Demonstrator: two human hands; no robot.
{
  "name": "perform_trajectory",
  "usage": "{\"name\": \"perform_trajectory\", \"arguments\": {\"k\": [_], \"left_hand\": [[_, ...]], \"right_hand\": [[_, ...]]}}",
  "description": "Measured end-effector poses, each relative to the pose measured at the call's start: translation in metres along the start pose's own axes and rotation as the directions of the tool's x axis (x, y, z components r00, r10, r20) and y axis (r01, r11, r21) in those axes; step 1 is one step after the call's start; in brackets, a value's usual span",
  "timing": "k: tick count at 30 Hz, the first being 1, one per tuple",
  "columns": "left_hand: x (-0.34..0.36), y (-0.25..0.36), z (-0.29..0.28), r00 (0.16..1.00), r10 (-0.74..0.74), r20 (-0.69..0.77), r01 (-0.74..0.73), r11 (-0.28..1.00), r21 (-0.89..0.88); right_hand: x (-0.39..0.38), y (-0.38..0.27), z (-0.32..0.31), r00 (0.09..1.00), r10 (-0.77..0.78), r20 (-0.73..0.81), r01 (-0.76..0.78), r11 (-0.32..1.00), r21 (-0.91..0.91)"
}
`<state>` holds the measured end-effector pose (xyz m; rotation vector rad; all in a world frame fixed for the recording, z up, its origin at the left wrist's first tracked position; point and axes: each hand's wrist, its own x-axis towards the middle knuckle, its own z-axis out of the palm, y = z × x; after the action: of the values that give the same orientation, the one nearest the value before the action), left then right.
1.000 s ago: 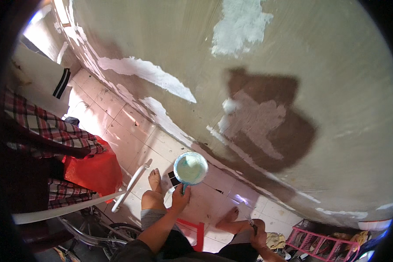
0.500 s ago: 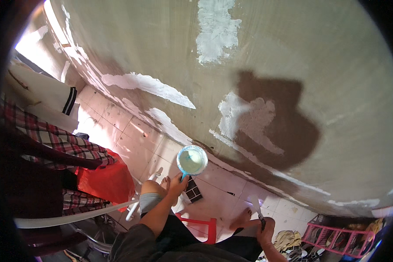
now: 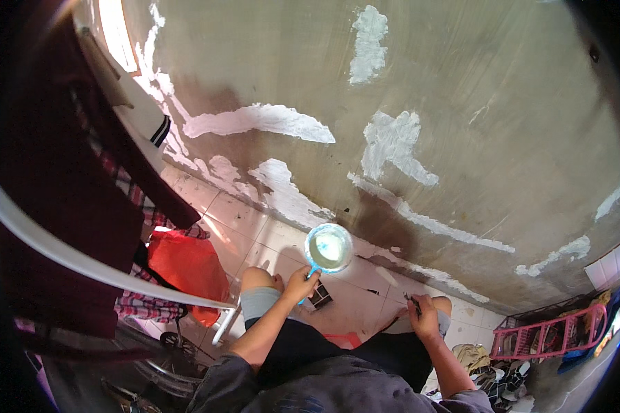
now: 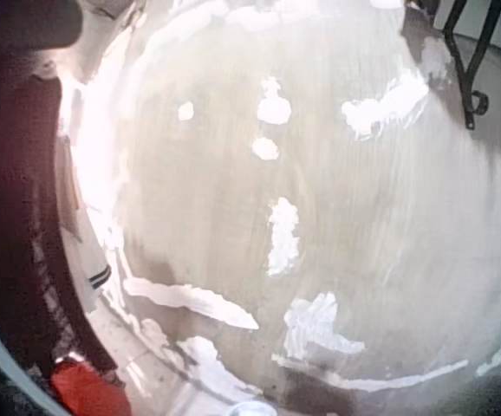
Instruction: The person applies a white substance to a wall using a putty knife, taking material from a container and smoothing it over several spots on the wall surface.
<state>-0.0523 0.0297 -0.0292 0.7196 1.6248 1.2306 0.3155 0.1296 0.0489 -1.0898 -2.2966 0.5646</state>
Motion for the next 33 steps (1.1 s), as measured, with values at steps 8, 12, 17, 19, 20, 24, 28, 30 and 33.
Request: {"name": "perform_trajectory", "arguments": {"k": [8,12,17,19,20,24,28,30,33], "left_hand": [[-0.041,0.03,0.018,0.996,0.082,0.044,-0.079,0.995,-0.055],[-0.039,0.02,0.025,0.995,0.084,0.057,-0.079,0.993,-0.09],[-0.022,0.007,0.031,0.992,0.114,0.052,-0.117,0.991,0.065],[-0.016,0.004,0.034,0.99,0.123,0.066,-0.13,0.984,0.122],[-0.013,0.002,0.036,0.989,0.122,0.083,-0.133,0.981,0.144],[-0.007,-0.014,0.044,0.989,0.084,0.119,-0.109,0.969,0.222],[0.001,-0.028,0.046,0.952,0.207,0.227,-0.293,0.832,0.472],[0.001,-0.029,0.053,0.961,0.158,0.227,-0.245,0.866,0.435],[0.005,-0.03,0.056,0.968,0.089,0.235,-0.201,0.835,0.512]], "right_hand": [[0.039,-0.093,0.006,0.975,0.216,-0.055,-0.174,0.892,0.418],[0.064,-0.119,0.008,0.97,0.235,0.068,-0.244,0.911,0.332],[0.068,-0.094,0.061,0.99,0.14,-0.019,-0.128,0.944,0.304],[0.064,-0.083,0.077,0.987,0.143,-0.07,-0.117,0.951,0.287],[0.06,-0.075,0.086,0.985,0.143,-0.096,-0.111,0.955,0.276],[0.049,-0.05,0.1,0.989,0.131,-0.071,-0.113,0.971,0.212],[0.045,-0.035,0.105,0.987,0.135,0.085,-0.144,0.983,0.112],[0.043,-0.032,0.107,0.987,0.083,0.138,-0.101,0.987,0.122],[0.044,-0.031,0.103,0.984,0.156,0.083,-0.167,0.975,0.147]]}}
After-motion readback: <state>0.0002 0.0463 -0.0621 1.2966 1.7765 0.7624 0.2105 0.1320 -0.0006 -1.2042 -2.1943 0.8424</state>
